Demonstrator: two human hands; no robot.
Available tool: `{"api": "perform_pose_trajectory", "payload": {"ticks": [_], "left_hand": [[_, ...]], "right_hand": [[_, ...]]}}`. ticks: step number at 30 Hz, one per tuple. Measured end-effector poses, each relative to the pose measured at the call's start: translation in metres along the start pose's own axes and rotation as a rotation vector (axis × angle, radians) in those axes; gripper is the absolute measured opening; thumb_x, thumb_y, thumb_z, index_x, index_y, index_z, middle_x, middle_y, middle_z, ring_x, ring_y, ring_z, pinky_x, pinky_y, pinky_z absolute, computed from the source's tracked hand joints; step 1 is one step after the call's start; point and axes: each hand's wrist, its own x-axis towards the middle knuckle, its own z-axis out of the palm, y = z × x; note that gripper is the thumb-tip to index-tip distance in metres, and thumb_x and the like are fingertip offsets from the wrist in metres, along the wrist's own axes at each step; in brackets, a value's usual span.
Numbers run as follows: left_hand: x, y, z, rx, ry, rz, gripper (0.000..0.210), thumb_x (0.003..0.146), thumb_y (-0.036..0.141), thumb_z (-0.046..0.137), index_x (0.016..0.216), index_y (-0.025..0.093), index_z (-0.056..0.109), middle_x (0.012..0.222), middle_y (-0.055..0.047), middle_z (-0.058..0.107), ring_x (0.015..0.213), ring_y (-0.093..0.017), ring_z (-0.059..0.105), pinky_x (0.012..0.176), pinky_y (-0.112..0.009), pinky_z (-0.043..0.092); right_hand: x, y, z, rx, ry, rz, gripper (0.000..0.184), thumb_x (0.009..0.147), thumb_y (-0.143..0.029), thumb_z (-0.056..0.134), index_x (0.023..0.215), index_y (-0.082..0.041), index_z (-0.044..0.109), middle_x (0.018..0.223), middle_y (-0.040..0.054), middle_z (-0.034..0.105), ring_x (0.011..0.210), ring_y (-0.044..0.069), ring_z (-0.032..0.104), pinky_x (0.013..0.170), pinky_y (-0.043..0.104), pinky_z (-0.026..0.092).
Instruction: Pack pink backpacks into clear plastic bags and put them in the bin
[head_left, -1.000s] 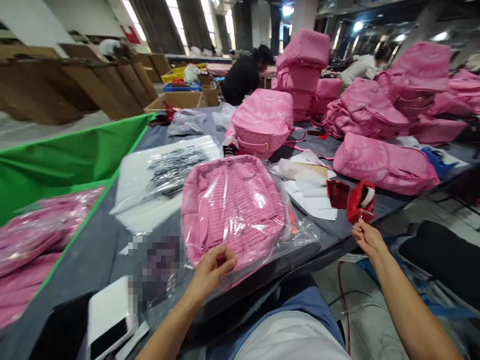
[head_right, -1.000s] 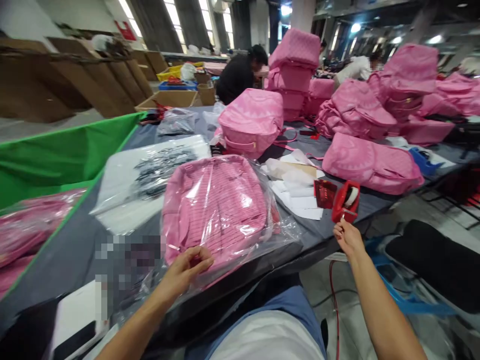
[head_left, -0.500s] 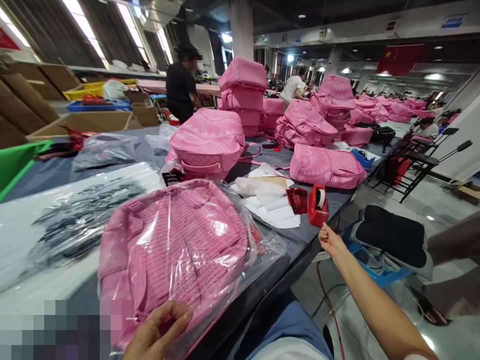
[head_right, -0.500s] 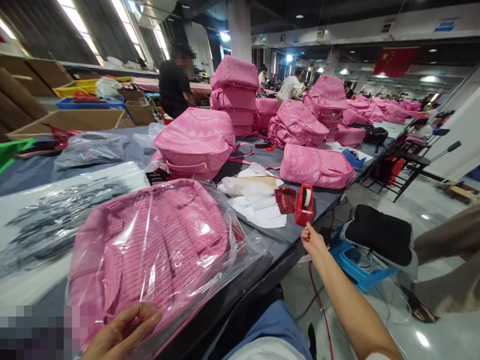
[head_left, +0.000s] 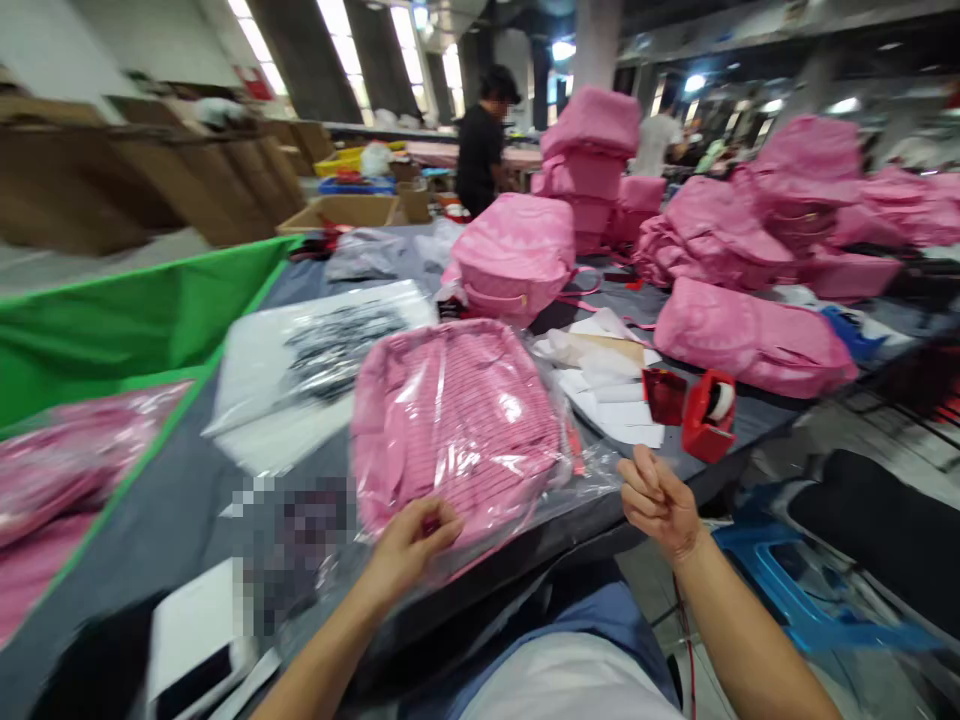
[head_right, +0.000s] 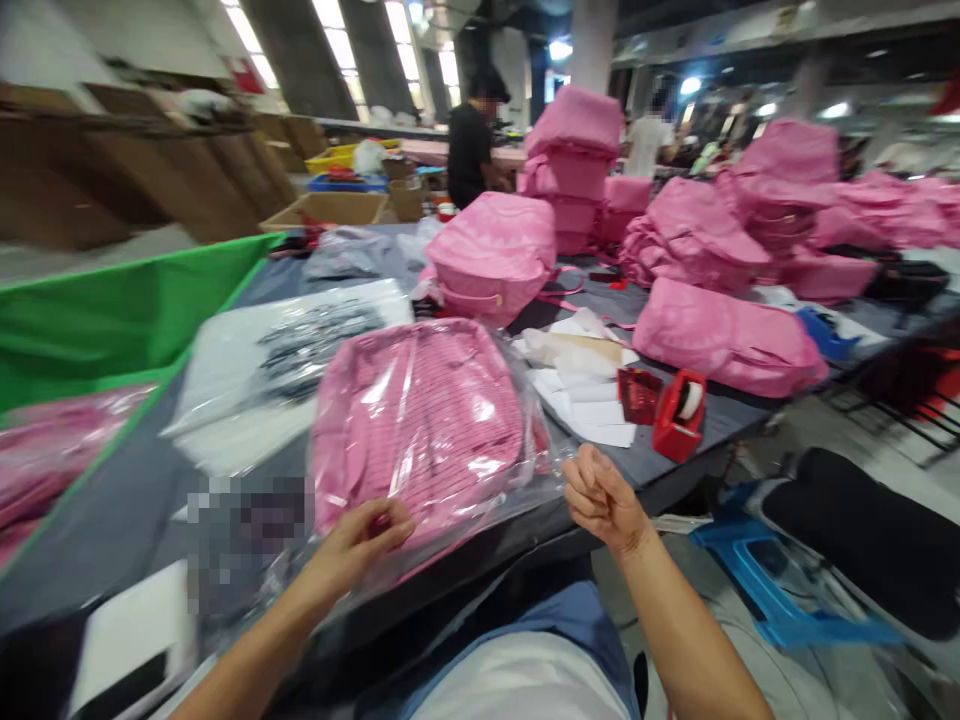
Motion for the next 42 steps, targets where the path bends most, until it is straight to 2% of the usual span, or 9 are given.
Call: {"api": "perform_pose_trajectory", "payload": {"ticks": [3, 6, 11, 16, 23, 26, 32, 36, 42], "left_hand": [[0.004, 0.002, 0.001, -0.039, 0.006, -0.011, 0.036, 0.063, 0.050, 0.073, 0.060, 0.019, 0.054, 0.058, 0.002, 0.049, 0.056, -0.012, 0.044, 0.056, -0.025, 0.038], [0.005, -0.004, 0.002, -0.036, 0.031, -0.010, 0.030, 0.066, 0.045, 0.070, 0.063, 0.019, 0.055, 0.059, 0.002, 0.050, 0.056, -0.012, 0.045, 0.055, -0.024, 0.037], [0.004, -0.014, 0.003, -0.008, 0.061, 0.047, 0.030, 0.069, 0.044, 0.073, 0.066, 0.019, 0.057, 0.062, 0.001, 0.054, 0.059, -0.013, 0.049, 0.056, -0.024, 0.038], [0.005, -0.017, 0.004, 0.034, 0.078, 0.043, 0.027, 0.070, 0.042, 0.071, 0.066, 0.019, 0.057, 0.064, 0.001, 0.056, 0.060, -0.014, 0.051, 0.057, -0.025, 0.039], [0.002, -0.009, 0.002, 0.086, 0.052, 0.042, 0.026, 0.071, 0.043, 0.066, 0.066, 0.020, 0.056, 0.063, 0.001, 0.055, 0.060, -0.014, 0.048, 0.056, -0.025, 0.036], [0.001, -0.007, 0.001, 0.082, 0.050, 0.056, 0.028, 0.072, 0.045, 0.067, 0.066, 0.020, 0.056, 0.062, 0.001, 0.054, 0.060, -0.014, 0.048, 0.057, -0.024, 0.036], [-0.001, -0.010, 0.000, 0.083, 0.057, 0.065, 0.029, 0.074, 0.044, 0.068, 0.066, 0.019, 0.056, 0.064, 0.001, 0.055, 0.061, -0.013, 0.048, 0.058, -0.024, 0.036], [0.001, -0.014, -0.001, 0.042, 0.040, 0.052, 0.033, 0.075, 0.048, 0.071, 0.067, 0.019, 0.058, 0.064, 0.000, 0.055, 0.061, -0.013, 0.048, 0.058, -0.024, 0.037], [0.000, -0.014, -0.002, 0.026, 0.033, 0.057, 0.033, 0.076, 0.048, 0.072, 0.070, 0.018, 0.059, 0.066, 0.001, 0.055, 0.062, -0.013, 0.049, 0.058, -0.024, 0.038]], "right_hand": [[0.036, -0.008, 0.047, -0.426, -0.487, 0.154, 0.034, 0.091, -0.041, 0.073, 0.075, -0.017, 0.055, 0.065, -0.0064, 0.046, 0.048, 0.004, 0.036, 0.044, 0.015, 0.032], [0.088, -0.014, 0.074, -0.978, -0.916, 0.316, 0.028, 0.096, -0.038, 0.064, 0.084, -0.013, 0.064, 0.074, -0.0002, 0.057, 0.066, 0.009, 0.049, 0.062, 0.020, 0.039], [0.158, -0.004, 0.088, -1.551, -1.186, 0.418, 0.017, 0.097, -0.026, 0.060, 0.086, -0.015, 0.066, 0.077, -0.0003, 0.061, 0.068, 0.010, 0.049, 0.065, 0.023, 0.035], [0.185, 0.014, 0.099, -1.952, -1.241, 0.570, 0.010, 0.093, -0.022, 0.064, 0.091, -0.016, 0.071, 0.083, 0.0011, 0.069, 0.067, 0.011, 0.051, 0.062, 0.024, 0.031], [0.184, 0.037, 0.099, -2.394, -0.990, 0.461, 0.039, 0.081, -0.048, 0.079, 0.105, -0.018, 0.073, 0.095, 0.0081, 0.076, 0.080, 0.021, 0.066, 0.061, 0.027, 0.030], [0.187, 0.038, 0.092, -2.422, -0.961, 0.379, 0.047, 0.080, -0.048, 0.081, 0.114, -0.017, 0.069, 0.096, 0.0087, 0.076, 0.080, 0.021, 0.066, 0.060, 0.027, 0.029], [0.190, 0.012, 0.063, -2.216, -0.941, 0.352, 0.027, 0.084, -0.039, 0.079, 0.101, -0.020, 0.070, 0.093, 0.0019, 0.074, 0.078, 0.014, 0.064, 0.057, 0.026, 0.025], [0.170, -0.001, 0.047, -2.303, -0.825, 0.010, 0.014, 0.091, -0.019, 0.070, 0.105, -0.018, 0.072, 0.107, 0.0079, 0.071, 0.084, 0.015, 0.064, 0.058, 0.026, 0.027], [0.121, 0.027, 0.031, -1.987, -1.068, -0.575, 0.021, 0.101, -0.020, 0.057, 0.119, -0.020, 0.068, 0.110, 0.0073, 0.069, 0.095, 0.017, 0.061, 0.078, 0.029, 0.043]]}}
